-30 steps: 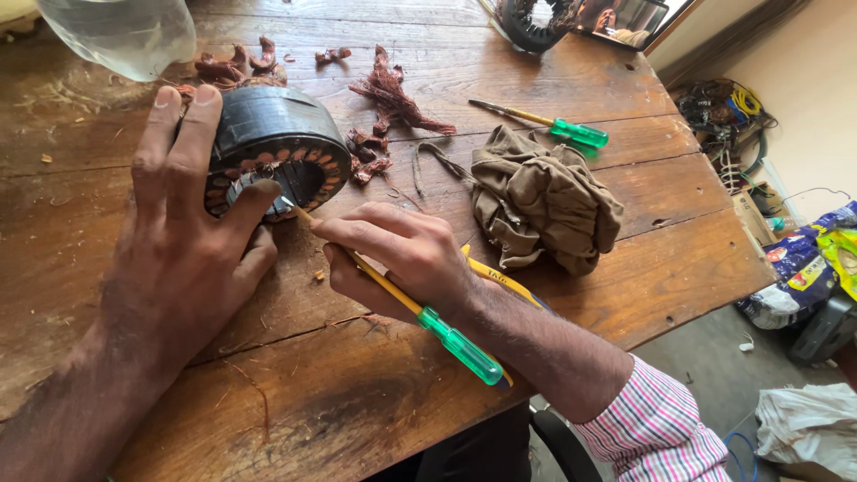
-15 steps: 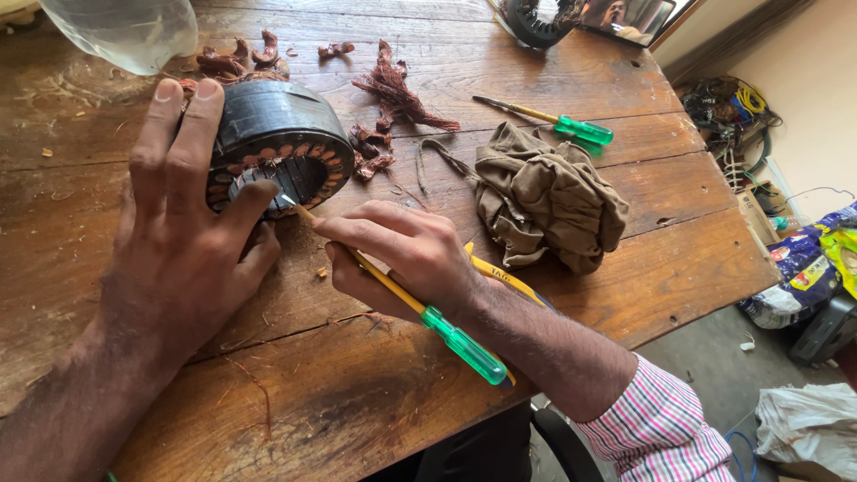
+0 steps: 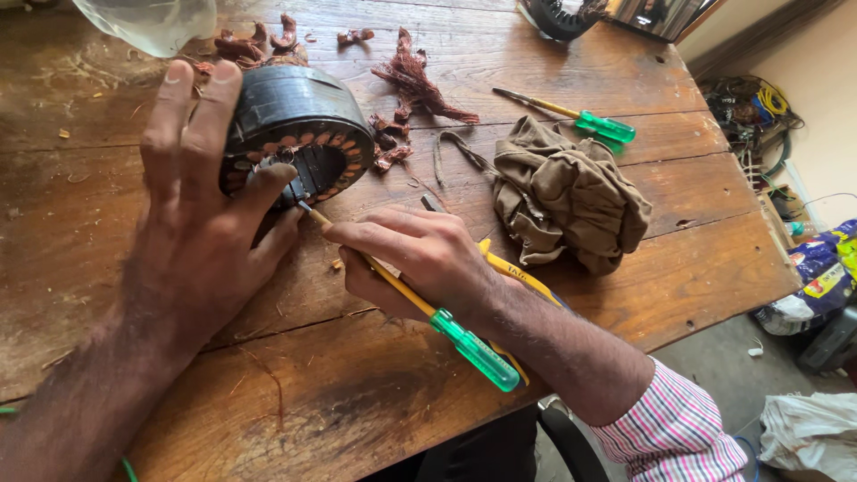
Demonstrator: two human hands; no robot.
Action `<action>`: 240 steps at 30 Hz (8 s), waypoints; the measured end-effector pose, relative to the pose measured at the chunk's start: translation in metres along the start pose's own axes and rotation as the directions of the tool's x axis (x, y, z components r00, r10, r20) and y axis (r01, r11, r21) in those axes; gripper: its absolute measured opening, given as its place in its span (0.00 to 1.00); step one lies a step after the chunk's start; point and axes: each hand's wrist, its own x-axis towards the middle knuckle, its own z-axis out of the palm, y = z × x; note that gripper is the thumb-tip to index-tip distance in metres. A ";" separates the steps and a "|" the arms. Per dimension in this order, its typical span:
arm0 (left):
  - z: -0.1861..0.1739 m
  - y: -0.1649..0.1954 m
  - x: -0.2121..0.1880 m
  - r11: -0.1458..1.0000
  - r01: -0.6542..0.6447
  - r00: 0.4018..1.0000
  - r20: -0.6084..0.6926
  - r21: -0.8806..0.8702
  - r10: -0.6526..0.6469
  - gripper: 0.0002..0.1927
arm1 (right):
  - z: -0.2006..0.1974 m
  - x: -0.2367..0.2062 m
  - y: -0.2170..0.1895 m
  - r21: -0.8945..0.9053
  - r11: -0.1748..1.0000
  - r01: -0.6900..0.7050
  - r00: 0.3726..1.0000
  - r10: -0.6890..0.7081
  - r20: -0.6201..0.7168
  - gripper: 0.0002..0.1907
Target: The person holds an electric motor stator on a wooden workbench and uses a screwdriver to pry burnt copper windings out of the stator slots one by one, working around the ring and letting the removed winding pieces pile on the table.
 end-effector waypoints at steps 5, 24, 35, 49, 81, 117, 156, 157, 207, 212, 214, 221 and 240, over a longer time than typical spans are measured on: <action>0.000 0.001 -0.003 0.997 0.060 0.997 0.056 -0.050 -0.057 0.23 | -0.002 0.001 -0.001 0.017 1.000 -0.018 0.998 0.017 0.055 0.19; -0.007 0.005 0.000 0.996 0.059 0.997 0.064 -0.071 -0.054 0.23 | -0.003 -0.001 0.003 0.030 0.999 -0.022 0.995 0.019 0.097 0.21; -0.001 0.008 -0.011 0.996 0.064 0.997 -0.030 -0.064 -0.066 0.10 | -0.001 -0.003 0.003 0.005 1.000 -0.005 1.000 0.005 -0.029 0.20; -0.003 0.015 -0.001 0.988 -0.103 0.995 0.023 0.116 0.101 0.12 | -0.003 0.000 -0.006 -0.011 0.998 -0.059 0.970 0.054 -0.236 0.18; 0.000 0.003 0.000 0.999 -0.012 0.998 -0.061 -0.036 0.010 0.18 | -0.003 -0.001 -0.003 -0.031 0.999 -0.029 0.981 0.023 -0.190 0.18; -0.001 0.003 0.001 0.999 0.017 0.999 0.027 -0.029 -0.016 0.16 | -0.004 -0.004 0.000 -0.041 0.999 -0.026 0.997 0.023 -0.072 0.17; -0.006 0.005 0.001 0.990 0.029 1.000 -0.001 -0.139 -0.030 0.16 | -0.006 -0.002 0.005 0.019 0.998 -0.058 0.989 0.055 0.140 0.26; -0.006 0.005 0.001 0.991 0.031 0.999 -0.002 -0.133 -0.032 0.16 | -0.006 -0.002 0.005 0.012 0.998 -0.058 0.988 0.055 0.146 0.26; 0.006 0.001 -0.007 0.994 0.040 0.999 0.020 -0.100 -0.038 0.18 | -0.005 -0.006 0.008 0.024 0.999 -0.033 0.991 0.030 0.128 0.23; 0.003 0.002 -0.003 0.999 0.022 1.000 0.013 -0.042 -0.022 0.18 | -0.006 -0.006 0.010 0.017 1.000 -0.018 0.992 0.015 0.129 0.23; 0.003 0.002 -0.002 0.999 0.021 1.000 0.008 -0.042 -0.021 0.19 | -0.006 -0.006 0.010 0.019 1.000 -0.019 0.992 0.016 0.129 0.23; 0.004 0.002 -0.002 0.999 0.017 1.000 0.010 -0.044 -0.017 0.18 | -0.007 -0.006 0.009 0.014 0.999 -0.036 0.991 0.033 0.131 0.23; 0.005 0.002 -0.005 0.993 0.041 0.999 0.013 -0.108 -0.039 0.17 | -0.008 -0.003 0.007 0.012 1.000 -0.020 0.994 0.019 0.111 0.24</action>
